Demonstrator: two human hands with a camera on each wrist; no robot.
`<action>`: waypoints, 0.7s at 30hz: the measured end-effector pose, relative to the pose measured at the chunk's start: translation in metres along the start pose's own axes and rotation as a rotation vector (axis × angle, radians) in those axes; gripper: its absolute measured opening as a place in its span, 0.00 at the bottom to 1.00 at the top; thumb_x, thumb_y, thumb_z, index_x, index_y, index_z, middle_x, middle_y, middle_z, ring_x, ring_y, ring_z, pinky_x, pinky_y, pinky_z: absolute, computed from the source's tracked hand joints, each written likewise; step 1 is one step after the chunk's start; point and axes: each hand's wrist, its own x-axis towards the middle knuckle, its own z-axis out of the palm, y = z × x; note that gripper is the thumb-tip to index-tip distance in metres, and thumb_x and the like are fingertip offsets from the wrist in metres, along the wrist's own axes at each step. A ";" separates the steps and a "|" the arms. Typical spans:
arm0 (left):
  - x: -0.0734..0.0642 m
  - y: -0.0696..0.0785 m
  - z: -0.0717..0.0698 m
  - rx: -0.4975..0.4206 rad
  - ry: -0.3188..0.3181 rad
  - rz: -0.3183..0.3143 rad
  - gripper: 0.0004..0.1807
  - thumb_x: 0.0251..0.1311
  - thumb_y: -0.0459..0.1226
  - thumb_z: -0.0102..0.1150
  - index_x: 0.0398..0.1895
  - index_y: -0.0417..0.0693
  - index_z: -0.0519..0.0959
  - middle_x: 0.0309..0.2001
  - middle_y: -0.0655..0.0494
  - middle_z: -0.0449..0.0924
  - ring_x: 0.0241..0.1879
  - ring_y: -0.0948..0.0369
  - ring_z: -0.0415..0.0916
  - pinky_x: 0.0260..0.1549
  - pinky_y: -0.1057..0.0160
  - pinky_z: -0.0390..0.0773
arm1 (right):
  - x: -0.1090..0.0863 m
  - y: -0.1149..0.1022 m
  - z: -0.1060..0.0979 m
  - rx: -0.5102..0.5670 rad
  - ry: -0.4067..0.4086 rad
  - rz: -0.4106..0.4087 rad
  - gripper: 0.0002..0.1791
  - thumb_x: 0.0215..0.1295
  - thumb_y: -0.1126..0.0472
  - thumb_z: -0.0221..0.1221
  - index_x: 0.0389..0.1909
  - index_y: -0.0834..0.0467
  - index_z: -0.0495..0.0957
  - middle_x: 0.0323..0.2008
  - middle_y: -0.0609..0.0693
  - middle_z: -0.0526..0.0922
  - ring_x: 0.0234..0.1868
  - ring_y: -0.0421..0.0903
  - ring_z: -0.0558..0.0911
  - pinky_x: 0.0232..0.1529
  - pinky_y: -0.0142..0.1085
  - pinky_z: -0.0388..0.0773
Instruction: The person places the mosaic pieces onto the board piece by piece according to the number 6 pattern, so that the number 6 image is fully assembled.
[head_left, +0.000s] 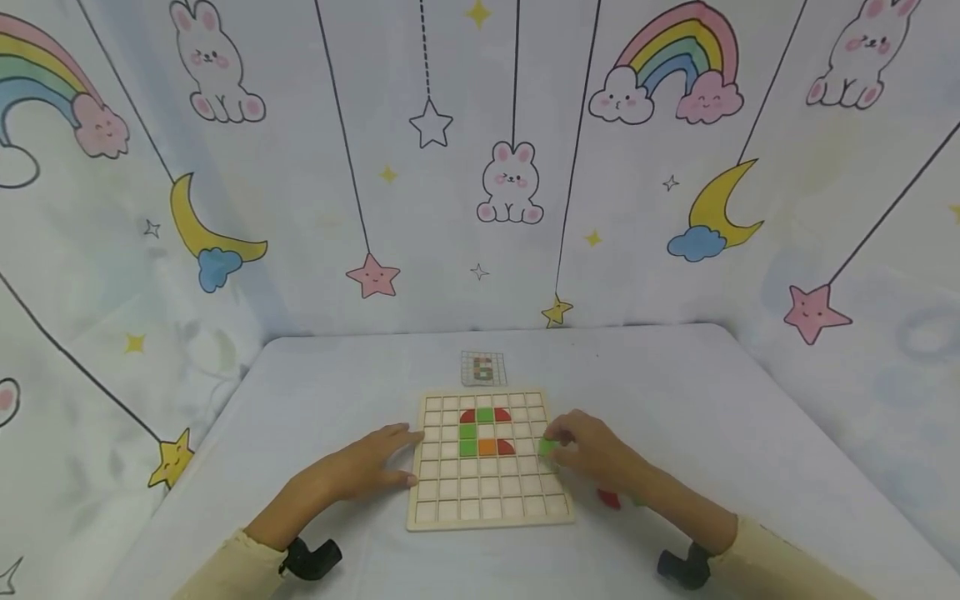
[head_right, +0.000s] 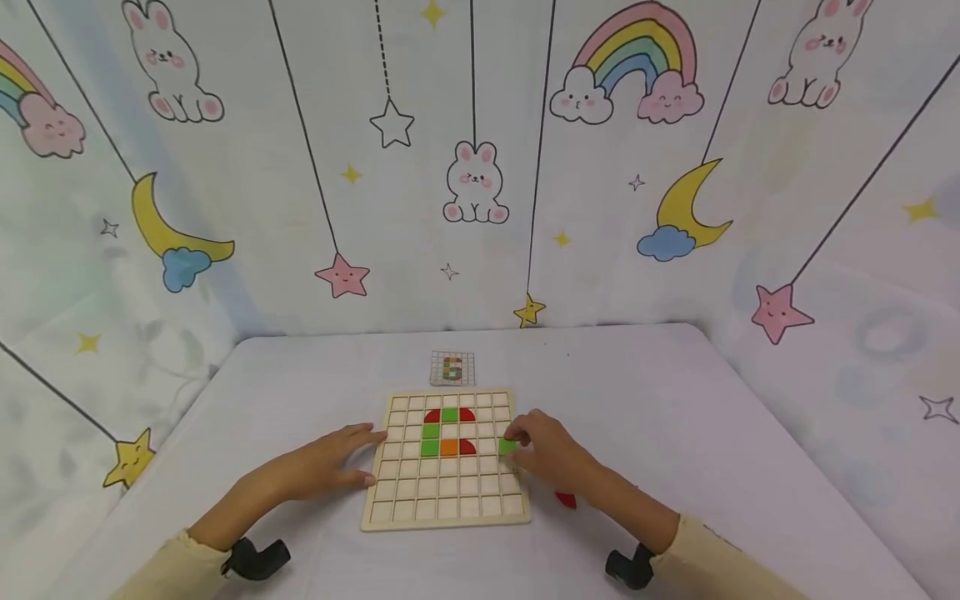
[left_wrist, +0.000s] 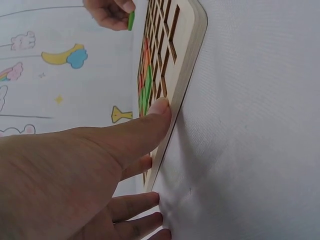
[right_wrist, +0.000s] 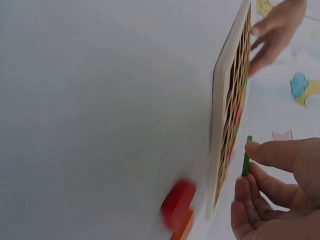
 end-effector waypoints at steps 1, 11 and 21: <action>0.000 0.000 0.000 0.002 -0.001 -0.002 0.41 0.69 0.51 0.69 0.79 0.46 0.67 0.79 0.34 0.61 0.79 0.37 0.59 0.75 0.36 0.63 | 0.001 -0.005 0.004 0.015 -0.007 -0.004 0.11 0.65 0.62 0.71 0.46 0.53 0.85 0.44 0.44 0.80 0.48 0.43 0.79 0.53 0.43 0.82; -0.004 0.001 -0.001 -0.005 0.006 -0.006 0.40 0.70 0.51 0.67 0.80 0.47 0.67 0.80 0.34 0.60 0.79 0.37 0.58 0.76 0.35 0.61 | 0.010 -0.033 0.035 -0.014 -0.069 -0.093 0.12 0.64 0.66 0.69 0.48 0.58 0.86 0.43 0.46 0.81 0.46 0.44 0.78 0.54 0.46 0.84; -0.003 0.006 -0.002 0.013 0.003 -0.012 0.40 0.69 0.50 0.68 0.79 0.46 0.67 0.79 0.34 0.61 0.78 0.37 0.59 0.75 0.35 0.63 | 0.005 -0.043 0.036 -0.054 -0.073 -0.125 0.10 0.64 0.67 0.70 0.46 0.57 0.87 0.41 0.46 0.80 0.43 0.42 0.78 0.49 0.41 0.84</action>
